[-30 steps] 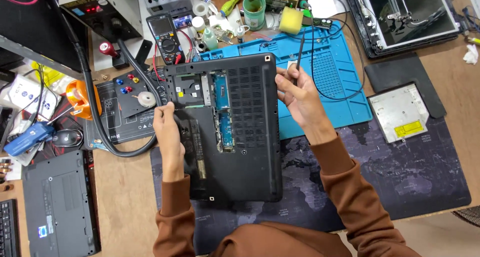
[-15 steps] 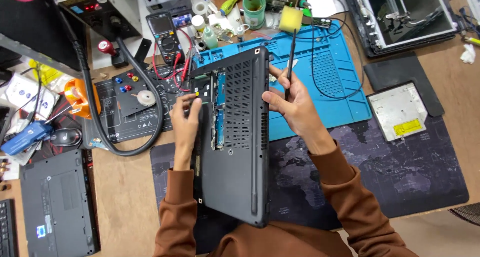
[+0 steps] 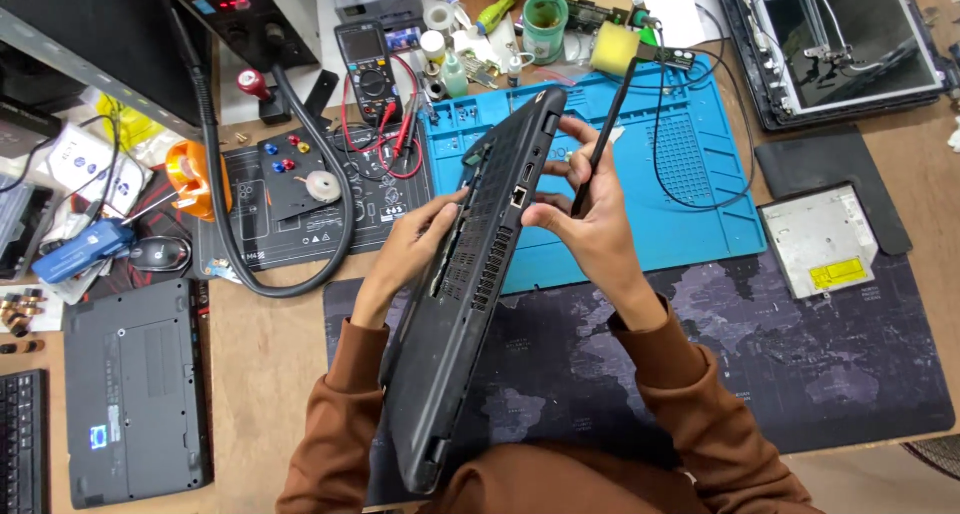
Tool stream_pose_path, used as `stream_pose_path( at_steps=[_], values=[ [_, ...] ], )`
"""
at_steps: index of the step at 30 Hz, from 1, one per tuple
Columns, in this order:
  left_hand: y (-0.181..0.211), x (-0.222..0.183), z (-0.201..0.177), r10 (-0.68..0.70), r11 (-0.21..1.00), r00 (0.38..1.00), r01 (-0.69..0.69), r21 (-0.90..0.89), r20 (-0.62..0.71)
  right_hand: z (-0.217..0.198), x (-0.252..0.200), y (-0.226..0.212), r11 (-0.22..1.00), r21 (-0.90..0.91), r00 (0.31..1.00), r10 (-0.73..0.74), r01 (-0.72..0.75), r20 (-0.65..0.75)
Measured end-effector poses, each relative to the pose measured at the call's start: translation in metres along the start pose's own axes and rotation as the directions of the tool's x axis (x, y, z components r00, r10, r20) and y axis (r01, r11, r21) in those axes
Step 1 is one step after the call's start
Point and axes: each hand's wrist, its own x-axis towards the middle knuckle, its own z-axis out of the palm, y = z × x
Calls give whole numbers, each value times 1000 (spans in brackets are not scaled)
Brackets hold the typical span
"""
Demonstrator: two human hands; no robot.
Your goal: Disassembling a laptop by prying open the case and removing the back cover
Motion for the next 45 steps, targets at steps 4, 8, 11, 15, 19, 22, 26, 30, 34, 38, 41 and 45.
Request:
stream_pose_path(
  at_steps=[4, 8, 11, 15, 19, 22, 26, 30, 34, 38, 41, 45],
  values=[
    [24, -9, -9, 42, 998, 997, -38, -57, 60, 10, 13, -8, 994, -84, 997, -63, 67, 52],
    [91, -37, -20, 164, 956, 985, -146, -255, 51, 12, 20, -3, 981, -165, 994, -91, 99, 53],
    [122, -48, -23, 257, 929, 964, -229, -292, 61, 23, 21, -12, 982, -166, 995, -89, 94, 37],
    [127, -46, -16, 237, 919, 971, -216, -329, 26, 30, 20, -16, 988, -134, 997, -69, 72, 23],
    [125, -44, -22, 194, 927, 981, -174, -333, 28, 35, 22, -22, 982, -171, 996, -66, 75, 60],
    [115, -44, -28, 140, 896, 990, -135, -424, -20, 22, 26, -10, 999, 41, 1000, 4, -4, 18],
    [113, -47, -42, 116, 887, 993, -120, -446, -37, 17, 30, -11, 984, 179, 998, 2, 9, -64],
    [115, -48, -45, 128, 887, 991, -135, -441, -46, 29, 28, -24, 996, 74, 999, -47, 48, -4],
    [114, -48, -43, 148, 885, 987, -159, -438, -60, 42, 32, -33, 976, -110, 982, -182, 187, 49],
    [115, -46, -41, 133, 872, 990, -137, -470, -40, 49, 35, -40, 937, -194, 955, -296, 291, 2],
    [114, -48, -38, 118, 875, 993, -119, -469, -31, 50, 37, -39, 922, -225, 947, -323, 314, -2],
    [113, -49, -33, 93, 875, 995, -98, -475, -34, 48, 37, -36, 913, -238, 939, -344, 330, -16]
  ],
)
